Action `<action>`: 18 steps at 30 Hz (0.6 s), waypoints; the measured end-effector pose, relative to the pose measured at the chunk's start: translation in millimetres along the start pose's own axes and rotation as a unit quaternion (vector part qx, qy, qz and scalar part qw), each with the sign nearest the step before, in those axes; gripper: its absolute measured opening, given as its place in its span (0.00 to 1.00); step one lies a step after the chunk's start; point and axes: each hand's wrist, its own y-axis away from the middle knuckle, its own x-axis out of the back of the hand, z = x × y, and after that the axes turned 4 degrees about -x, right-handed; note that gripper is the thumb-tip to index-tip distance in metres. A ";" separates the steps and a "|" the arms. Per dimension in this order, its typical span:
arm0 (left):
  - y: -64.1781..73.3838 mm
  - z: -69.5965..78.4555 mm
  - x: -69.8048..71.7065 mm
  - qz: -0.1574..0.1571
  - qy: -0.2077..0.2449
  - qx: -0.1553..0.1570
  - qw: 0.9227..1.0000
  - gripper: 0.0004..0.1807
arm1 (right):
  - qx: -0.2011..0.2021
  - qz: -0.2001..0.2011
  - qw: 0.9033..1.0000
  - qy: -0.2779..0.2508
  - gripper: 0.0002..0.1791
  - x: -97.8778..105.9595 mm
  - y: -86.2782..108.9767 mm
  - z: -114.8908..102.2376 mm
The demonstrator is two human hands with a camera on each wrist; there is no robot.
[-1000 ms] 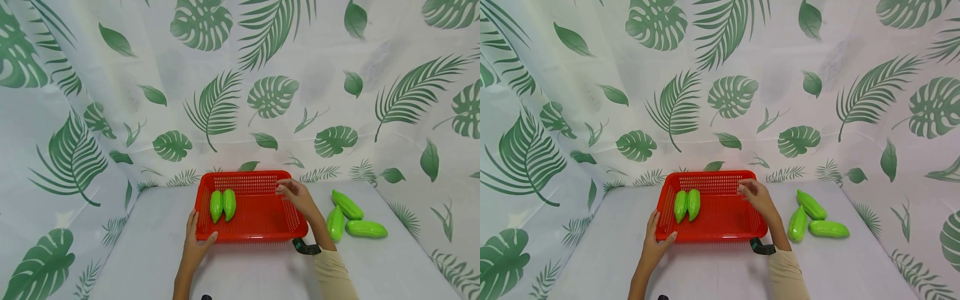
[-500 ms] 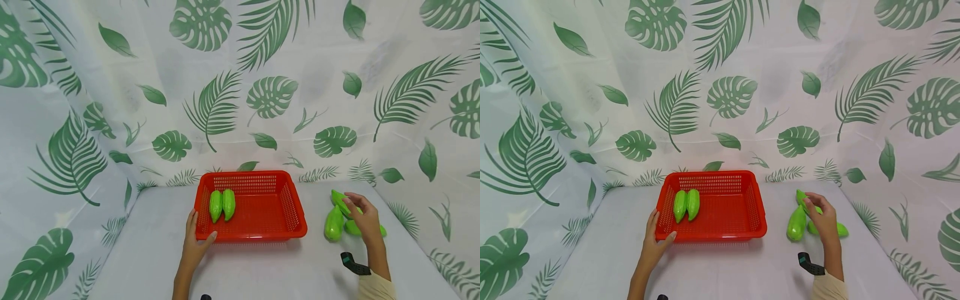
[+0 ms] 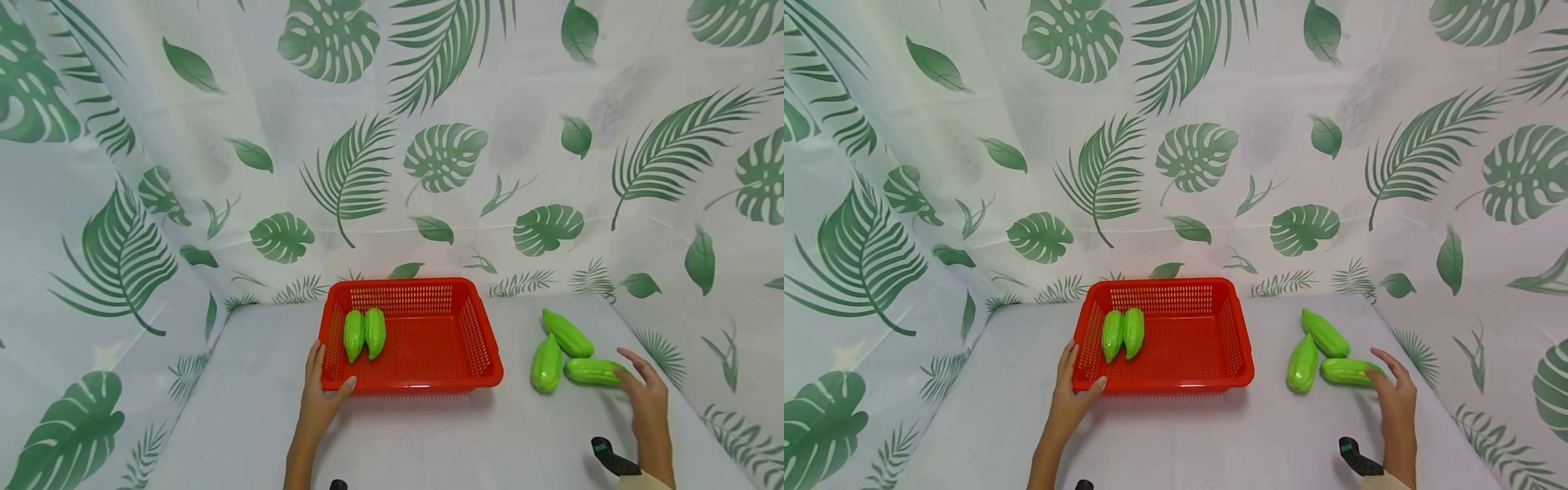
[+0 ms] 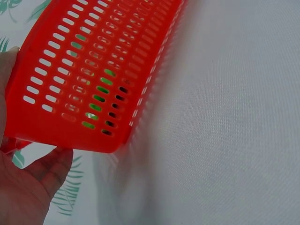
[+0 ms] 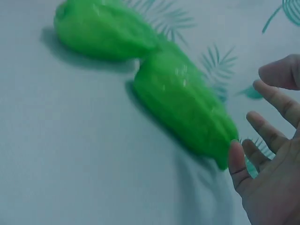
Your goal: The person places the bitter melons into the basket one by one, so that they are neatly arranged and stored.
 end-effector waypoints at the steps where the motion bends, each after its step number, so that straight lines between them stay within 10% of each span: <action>1: -0.1 0.0 -0.5 0.001 0.000 0.000 1.000 0.51 | -0.011 -0.008 1.000 0.008 0.27 3.2 -2.5 3.6; 7: 0.6 -0.4 -0.3 -0.001 -0.004 -0.005 1.000 0.51 | -0.034 -0.056 0.994 0.085 0.34 12.2 -16.1 20.5; 18: -1.4 0.0 1.2 0.000 -0.012 0.006 1.000 0.52 | 0.041 -0.140 0.977 0.157 0.37 12.5 -26.6 23.7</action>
